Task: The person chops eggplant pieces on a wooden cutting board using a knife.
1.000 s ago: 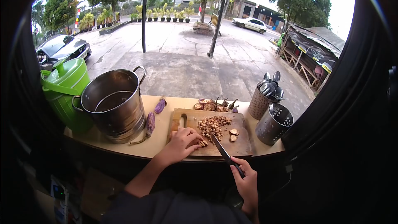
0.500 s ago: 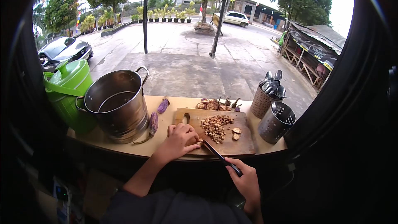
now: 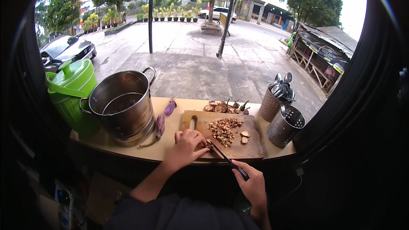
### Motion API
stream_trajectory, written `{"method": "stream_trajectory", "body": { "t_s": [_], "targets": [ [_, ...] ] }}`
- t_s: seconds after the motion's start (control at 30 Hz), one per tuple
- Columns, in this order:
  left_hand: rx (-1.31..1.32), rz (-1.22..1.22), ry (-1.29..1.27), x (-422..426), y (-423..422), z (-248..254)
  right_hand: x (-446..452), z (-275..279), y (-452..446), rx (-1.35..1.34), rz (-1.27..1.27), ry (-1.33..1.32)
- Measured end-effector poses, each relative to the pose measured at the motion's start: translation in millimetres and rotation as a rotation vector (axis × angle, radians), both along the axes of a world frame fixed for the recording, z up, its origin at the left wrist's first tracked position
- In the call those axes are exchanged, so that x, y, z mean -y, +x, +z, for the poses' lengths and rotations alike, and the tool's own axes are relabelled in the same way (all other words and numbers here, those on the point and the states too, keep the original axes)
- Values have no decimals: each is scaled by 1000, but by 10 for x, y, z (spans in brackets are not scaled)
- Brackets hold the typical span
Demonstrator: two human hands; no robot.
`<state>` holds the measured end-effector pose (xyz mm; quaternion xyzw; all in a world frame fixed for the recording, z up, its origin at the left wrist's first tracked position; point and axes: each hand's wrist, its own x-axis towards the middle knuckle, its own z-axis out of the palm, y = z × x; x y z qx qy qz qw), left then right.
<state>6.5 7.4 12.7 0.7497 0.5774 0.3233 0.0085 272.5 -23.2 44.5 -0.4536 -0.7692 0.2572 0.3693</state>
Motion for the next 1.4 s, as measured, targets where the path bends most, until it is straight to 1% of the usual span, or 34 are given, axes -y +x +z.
{"method": "stream_trajectory", "body": {
  "t_s": [0.07, 0.13, 0.23, 0.47, 0.57, 0.63, 0.77, 0.87, 0.93, 1.17, 1.27, 1.33, 1.4],
  "targets": [
    [32, 1, 23, 12, 65, -22, 21, -16, 9, 1, -20, -13],
    [64, -1, 48, 17, 104, -41, 26, -72, 26, -83, -29, 63],
    [72, -6, 34, 7, 158, -61, 73, -48, 79, -59, -56, 38],
    [208, -29, 60, -93, 404, -119, 160, -84, 158, -40, -108, 54],
    [250, -23, 67, -128, 442, -148, 184, -57, 189, -9, -125, 73],
    [271, -20, 68, -136, 444, -169, 191, -45, 195, 26, -108, 139],
    [307, -13, 111, -137, 439, -171, 177, -31, 156, 53, -102, 154],
    [308, -10, 127, -129, 441, -145, 189, 43, 111, 110, -121, 144],
    [310, -14, 127, -131, 441, -138, 207, 174, 56, 200, -143, 43],
    [333, -19, 104, -122, 444, -111, 65, 69, 30, 160, -88, 46],
    [331, -21, 102, -111, 444, -79, 61, 36, 97, 106, -87, 97],
    [335, -27, 105, -108, 445, -77, 48, 52, 139, 45, -86, -16],
    [352, -37, 118, -120, 437, -87, 32, -21, 122, 40, -94, 27]
  ]
}}
